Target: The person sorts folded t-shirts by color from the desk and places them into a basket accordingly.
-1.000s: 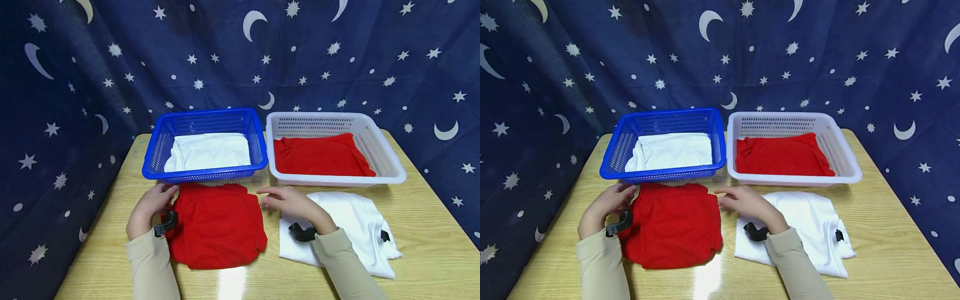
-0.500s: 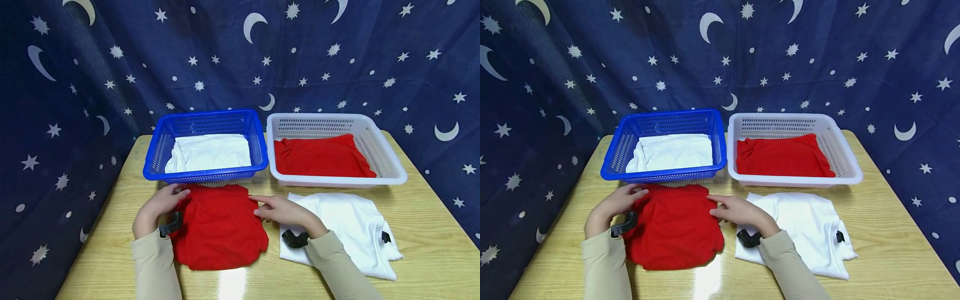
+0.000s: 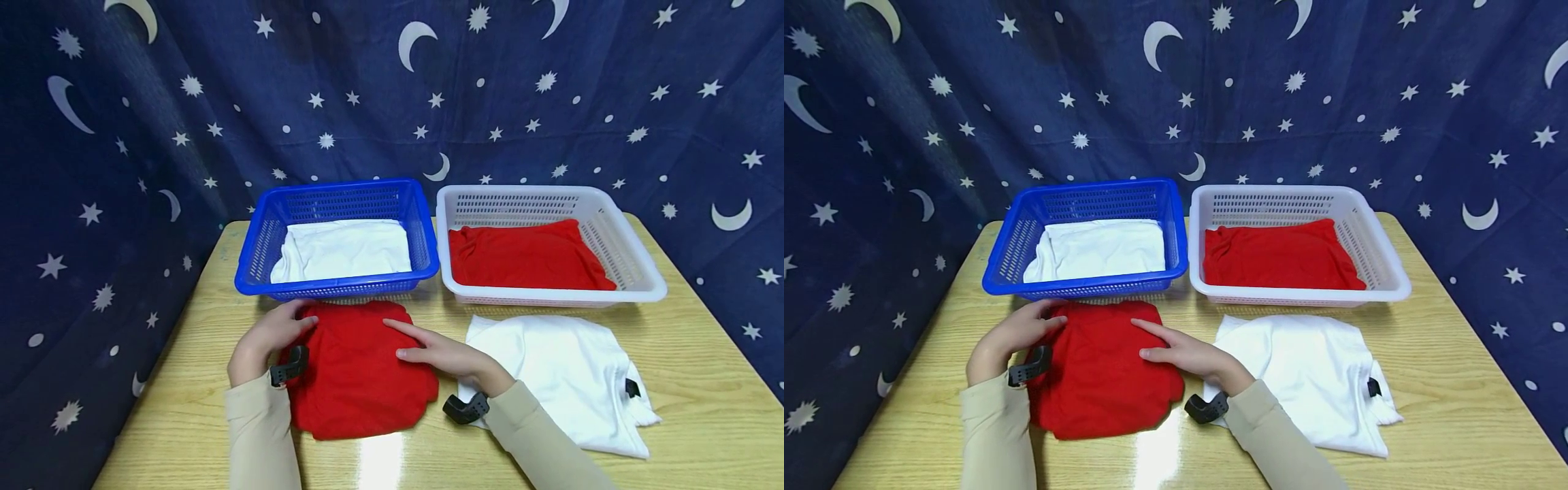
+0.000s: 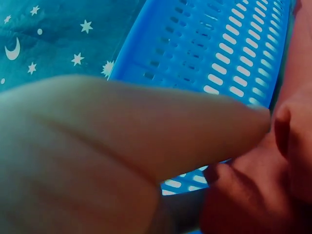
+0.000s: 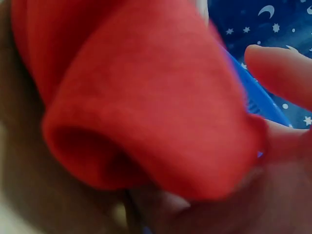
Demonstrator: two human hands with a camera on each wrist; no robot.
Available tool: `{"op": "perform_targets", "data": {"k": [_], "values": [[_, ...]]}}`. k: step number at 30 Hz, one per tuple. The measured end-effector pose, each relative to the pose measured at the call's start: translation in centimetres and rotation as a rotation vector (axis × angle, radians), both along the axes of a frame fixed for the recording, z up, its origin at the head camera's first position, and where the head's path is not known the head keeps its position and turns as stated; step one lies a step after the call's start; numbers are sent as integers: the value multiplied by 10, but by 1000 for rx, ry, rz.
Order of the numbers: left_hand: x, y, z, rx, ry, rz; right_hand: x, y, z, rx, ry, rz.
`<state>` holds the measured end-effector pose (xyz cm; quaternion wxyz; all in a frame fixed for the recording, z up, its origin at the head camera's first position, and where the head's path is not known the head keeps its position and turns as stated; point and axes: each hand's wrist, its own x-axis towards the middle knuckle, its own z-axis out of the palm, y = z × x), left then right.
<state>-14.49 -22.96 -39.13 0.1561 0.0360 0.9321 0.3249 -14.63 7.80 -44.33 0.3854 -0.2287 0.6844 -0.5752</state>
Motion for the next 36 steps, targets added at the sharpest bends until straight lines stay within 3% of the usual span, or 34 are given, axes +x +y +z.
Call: {"op": "perform_targets", "data": {"k": [6, 18, 23, 36], "values": [[-2, 4, -2, 18, 24, -26, 3, -5, -3, -128, -104, -2], [-3, 5, -4, 29, 22, -31, 4, -6, -2, -154, -62, -19], [-4, 9, -5, 70, -21, -38, 3, -5, 1, -167, -46, -11], [1, 16, 12, 129, -13, -26, 1, 9, 25, -250, -78, -13]]}}
